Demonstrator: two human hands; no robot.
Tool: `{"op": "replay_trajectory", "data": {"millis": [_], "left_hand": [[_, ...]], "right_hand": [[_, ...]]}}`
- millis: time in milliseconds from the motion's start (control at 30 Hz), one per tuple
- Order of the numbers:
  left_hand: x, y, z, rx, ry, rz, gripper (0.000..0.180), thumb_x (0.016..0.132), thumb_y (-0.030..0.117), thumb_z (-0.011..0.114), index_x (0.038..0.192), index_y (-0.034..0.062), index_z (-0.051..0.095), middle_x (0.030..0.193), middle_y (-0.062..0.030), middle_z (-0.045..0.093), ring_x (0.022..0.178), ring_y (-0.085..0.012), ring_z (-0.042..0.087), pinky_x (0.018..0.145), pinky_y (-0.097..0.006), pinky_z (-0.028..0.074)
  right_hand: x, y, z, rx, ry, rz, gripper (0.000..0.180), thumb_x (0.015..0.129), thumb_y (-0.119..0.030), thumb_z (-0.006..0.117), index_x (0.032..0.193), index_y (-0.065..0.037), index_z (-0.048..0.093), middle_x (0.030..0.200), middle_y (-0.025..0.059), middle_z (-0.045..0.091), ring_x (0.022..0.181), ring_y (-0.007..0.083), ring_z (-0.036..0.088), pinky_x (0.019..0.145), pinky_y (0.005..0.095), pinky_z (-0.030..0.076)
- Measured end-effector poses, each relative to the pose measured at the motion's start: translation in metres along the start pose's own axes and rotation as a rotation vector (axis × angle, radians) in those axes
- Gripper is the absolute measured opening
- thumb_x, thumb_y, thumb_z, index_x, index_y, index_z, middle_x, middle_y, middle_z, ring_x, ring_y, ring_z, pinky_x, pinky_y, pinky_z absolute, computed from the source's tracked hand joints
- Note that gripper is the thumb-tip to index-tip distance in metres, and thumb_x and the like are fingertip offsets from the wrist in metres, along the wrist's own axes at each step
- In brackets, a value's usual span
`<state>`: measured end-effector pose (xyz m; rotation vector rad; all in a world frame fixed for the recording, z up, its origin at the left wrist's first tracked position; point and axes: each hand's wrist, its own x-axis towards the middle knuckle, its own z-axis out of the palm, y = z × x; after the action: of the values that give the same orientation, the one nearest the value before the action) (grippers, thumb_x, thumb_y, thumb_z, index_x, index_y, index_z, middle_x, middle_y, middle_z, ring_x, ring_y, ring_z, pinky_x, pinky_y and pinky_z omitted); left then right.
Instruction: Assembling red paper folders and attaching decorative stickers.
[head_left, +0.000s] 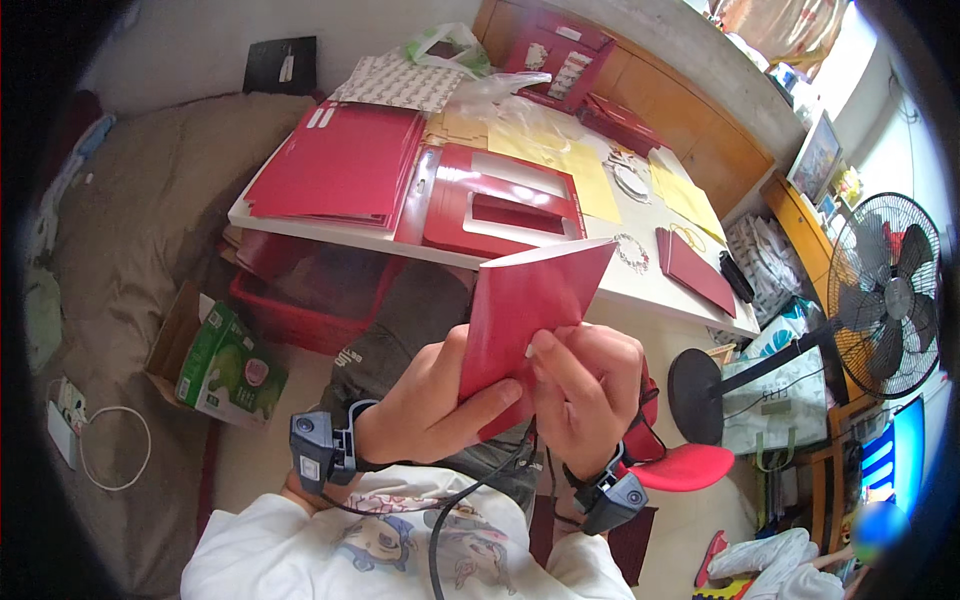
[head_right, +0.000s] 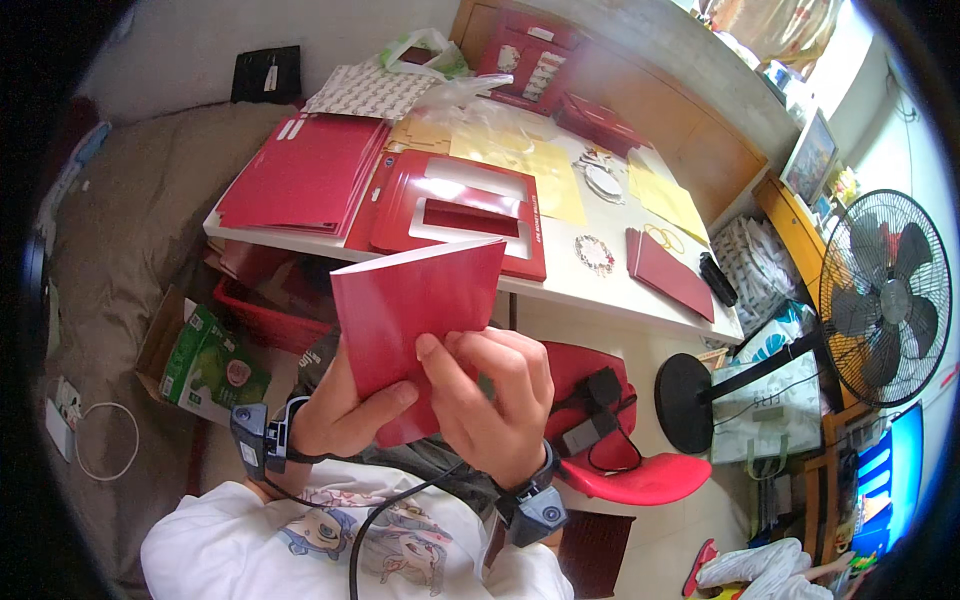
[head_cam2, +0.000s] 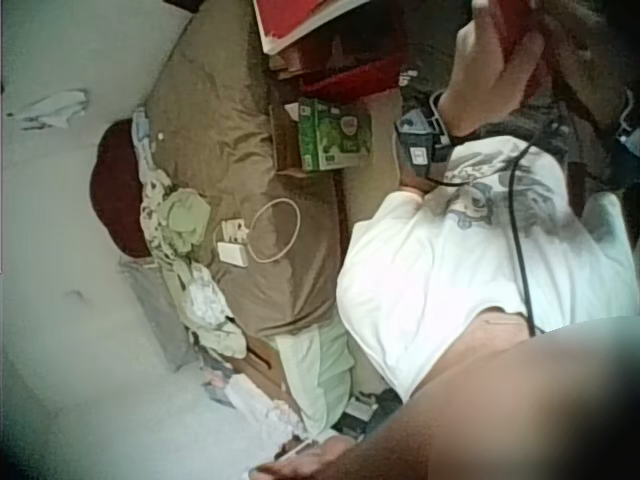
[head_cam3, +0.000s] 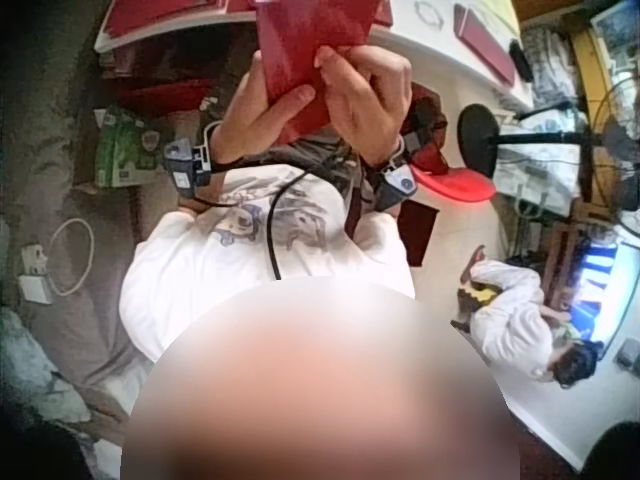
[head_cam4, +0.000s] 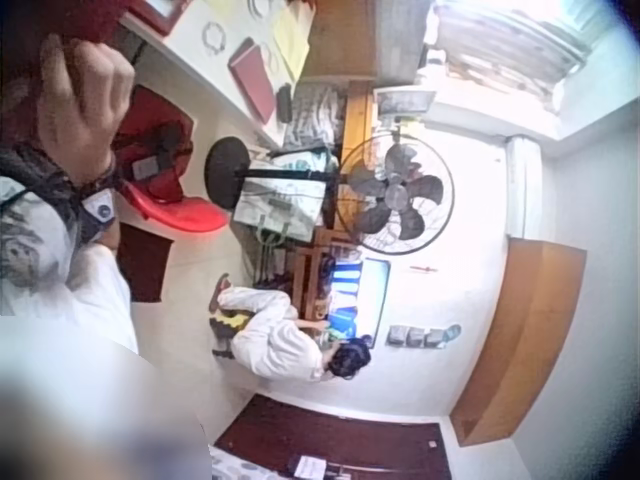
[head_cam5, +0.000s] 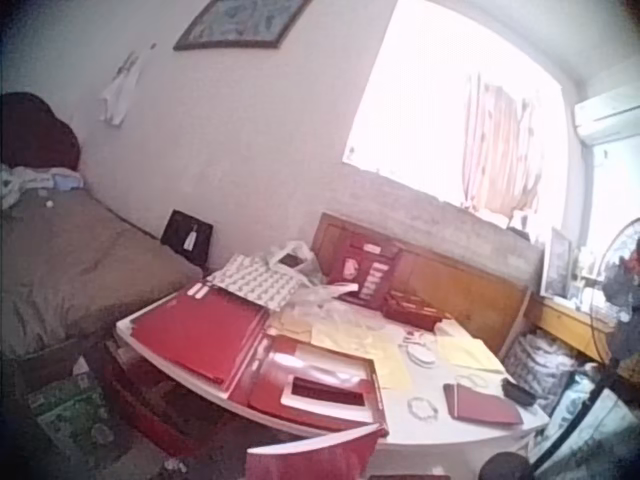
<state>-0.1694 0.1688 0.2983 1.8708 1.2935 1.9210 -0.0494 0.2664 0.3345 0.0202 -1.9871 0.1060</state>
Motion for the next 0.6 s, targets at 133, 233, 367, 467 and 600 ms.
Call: {"op": "replay_trajectory", "data": {"millis": [133,233,367,467,600], "left_hand": [[-0.001,0.002,0.000,-0.002,0.027,0.011,0.033,0.085,0.008,0.054,0.109,-0.0021,0.034,0.078,-0.0157,0.056,0.062,-0.0296,0.058,0.056,-0.039,0.044],[-0.004,0.006,-0.003,-0.023,-0.013,-0.024,0.034,0.085,0.007,0.054,0.109,-0.0020,0.034,0.077,-0.0145,0.055,0.061,-0.0282,0.057,0.056,-0.039,0.044],[-0.006,0.004,-0.001,-0.020,-0.036,0.009,0.035,0.084,0.007,0.054,0.111,-0.0022,0.033,0.075,-0.0132,0.055,0.058,-0.0265,0.056,0.054,-0.038,0.043],[-0.009,0.006,-0.001,-0.071,-0.043,-0.037,0.037,0.085,0.007,0.054,0.113,-0.0019,0.032,0.075,-0.0131,0.055,0.058,-0.0266,0.057,0.054,-0.039,0.043],[-0.008,0.009,-0.002,-0.078,-0.062,-0.031,0.037,0.085,0.007,0.054,0.114,-0.0010,0.032,0.076,-0.0130,0.056,0.061,-0.0269,0.058,0.056,-0.039,0.044]], "right_hand": [[0.001,-0.002,0.002,-0.020,0.049,-0.055,0.038,0.059,-0.003,0.067,0.096,-0.008,0.066,0.087,0.0035,0.055,0.081,0.0204,0.054,0.069,0.0329,0.046],[0.002,-0.006,0.001,-0.023,0.075,-0.061,0.038,0.057,-0.003,0.068,0.094,-0.009,0.066,0.085,0.0030,0.055,0.079,0.0198,0.055,0.068,0.0334,0.047],[0.001,-0.008,0.000,-0.040,0.126,-0.075,0.033,0.057,-0.005,0.070,0.090,-0.010,0.068,0.084,0.0012,0.056,0.079,0.0183,0.055,0.068,0.0328,0.048],[0.002,-0.011,0.000,-0.062,0.137,-0.078,0.029,0.058,-0.005,0.072,0.087,-0.011,0.068,0.083,-0.0001,0.056,0.079,0.0168,0.056,0.067,0.0319,0.048],[0.001,-0.014,-0.001,-0.066,0.146,-0.083,0.025,0.060,-0.006,0.072,0.084,-0.013,0.068,0.083,-0.0008,0.057,0.079,0.0159,0.056,0.068,0.0317,0.049]]}}
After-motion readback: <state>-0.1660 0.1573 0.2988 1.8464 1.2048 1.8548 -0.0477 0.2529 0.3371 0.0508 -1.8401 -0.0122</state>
